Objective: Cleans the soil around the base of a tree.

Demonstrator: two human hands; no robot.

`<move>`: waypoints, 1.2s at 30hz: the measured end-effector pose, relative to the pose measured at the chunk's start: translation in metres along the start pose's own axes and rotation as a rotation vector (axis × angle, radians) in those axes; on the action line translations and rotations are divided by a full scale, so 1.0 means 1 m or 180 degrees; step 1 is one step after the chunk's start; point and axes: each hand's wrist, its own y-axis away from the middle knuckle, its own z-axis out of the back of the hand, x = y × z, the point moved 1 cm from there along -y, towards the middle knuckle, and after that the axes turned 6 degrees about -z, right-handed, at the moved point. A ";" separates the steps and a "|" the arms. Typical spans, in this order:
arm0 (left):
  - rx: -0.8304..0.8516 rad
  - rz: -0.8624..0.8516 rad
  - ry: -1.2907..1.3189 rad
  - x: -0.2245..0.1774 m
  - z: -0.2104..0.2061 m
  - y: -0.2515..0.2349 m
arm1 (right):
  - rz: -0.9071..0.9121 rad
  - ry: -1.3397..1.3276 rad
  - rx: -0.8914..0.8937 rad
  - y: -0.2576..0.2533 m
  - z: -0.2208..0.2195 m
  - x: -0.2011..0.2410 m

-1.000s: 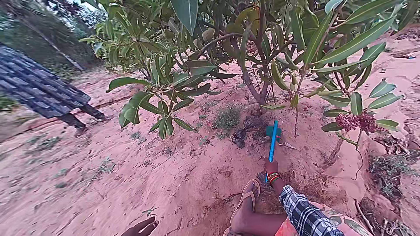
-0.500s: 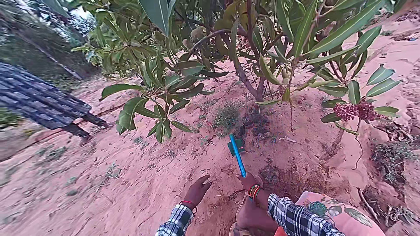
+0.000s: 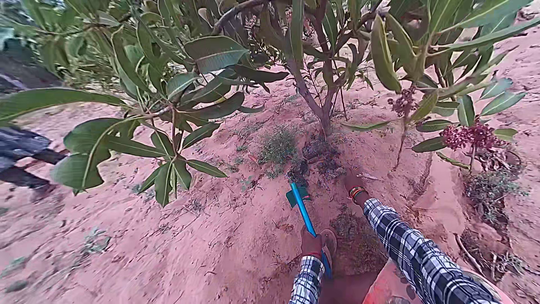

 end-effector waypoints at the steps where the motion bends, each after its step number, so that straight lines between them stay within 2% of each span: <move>1: -0.0043 -0.0025 0.0035 0.004 -0.001 0.002 | 0.0056 0.0225 0.0127 -0.010 -0.006 0.003; 5: 0.0006 -0.0108 -0.0091 -0.008 0.009 -0.002 | -0.0144 0.0523 0.0359 -0.013 -0.015 0.007; 9: 0.0035 -0.0232 -0.0165 -0.010 0.017 -0.010 | 0.0101 0.0730 0.0490 -0.011 0.012 0.003; 13: -0.0008 -0.0255 -0.0184 -0.002 0.008 -0.003 | 0.0487 0.0272 0.0154 0.005 0.064 0.000; 18: 0.0075 -0.0081 -0.0062 0.017 0.002 0.016 | 0.0879 -0.0379 -0.0066 0.042 0.045 0.011; 23: -0.0094 -0.0178 -0.0300 0.058 -0.027 0.057 | 0.1371 -0.1699 -0.0711 0.081 0.058 0.068; 24: -0.0192 -0.0225 -0.0376 0.064 -0.034 0.063 | 0.1389 -0.1648 -0.0667 0.086 0.058 0.075; 26: -0.0285 -0.0229 -0.0503 0.066 -0.040 0.069 | 0.1153 -0.0975 -0.0120 0.095 0.046 0.082; 29: -0.0245 -0.0205 -0.0556 0.067 -0.042 0.067 | 0.0697 0.0204 0.0667 0.092 -0.004 0.075; 32: -0.0221 -0.0201 -0.0523 0.070 -0.041 0.066 | 0.0609 0.0397 0.0687 0.078 -0.052 0.052; 36: -0.0195 -0.0214 -0.0511 0.069 -0.041 0.066 | 0.0913 0.0789 0.0482 0.061 -0.078 0.037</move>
